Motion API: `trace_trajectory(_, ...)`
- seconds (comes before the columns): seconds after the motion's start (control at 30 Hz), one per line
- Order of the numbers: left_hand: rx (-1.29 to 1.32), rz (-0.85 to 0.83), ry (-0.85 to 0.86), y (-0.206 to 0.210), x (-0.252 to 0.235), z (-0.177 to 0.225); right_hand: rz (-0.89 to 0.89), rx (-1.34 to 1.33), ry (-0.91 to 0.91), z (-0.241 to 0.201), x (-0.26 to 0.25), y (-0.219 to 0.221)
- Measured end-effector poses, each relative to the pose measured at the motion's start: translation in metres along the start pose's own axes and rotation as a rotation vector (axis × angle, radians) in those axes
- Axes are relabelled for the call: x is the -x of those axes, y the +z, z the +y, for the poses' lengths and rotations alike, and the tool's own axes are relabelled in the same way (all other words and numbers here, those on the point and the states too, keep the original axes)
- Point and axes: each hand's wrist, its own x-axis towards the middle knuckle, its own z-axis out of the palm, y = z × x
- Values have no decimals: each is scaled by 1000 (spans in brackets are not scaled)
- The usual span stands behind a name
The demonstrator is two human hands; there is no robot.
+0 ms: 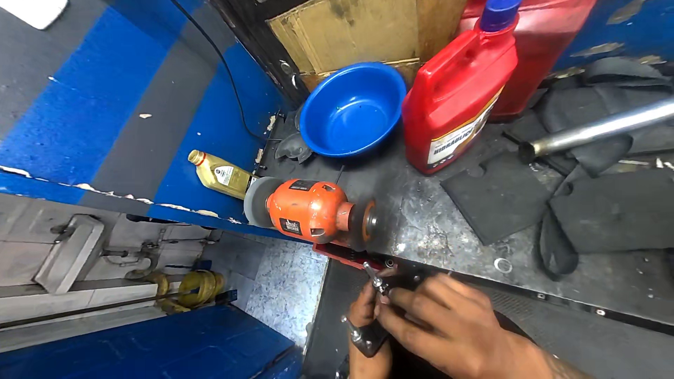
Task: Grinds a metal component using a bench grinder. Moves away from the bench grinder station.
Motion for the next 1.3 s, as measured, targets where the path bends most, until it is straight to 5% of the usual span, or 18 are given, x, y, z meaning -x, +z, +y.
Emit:
trace_trajectory(1.03,-232,70,-228,-22,-18,-27,-103,-123,151,41,-1,56)
trace_trajectory(1.13,-480,188,-149,-31,-4,-22,-157,-96,126,37,2,55)
trace_trajectory(1.3,-966,193,306,-44,19,6,-210,-52,77,33,8,57)
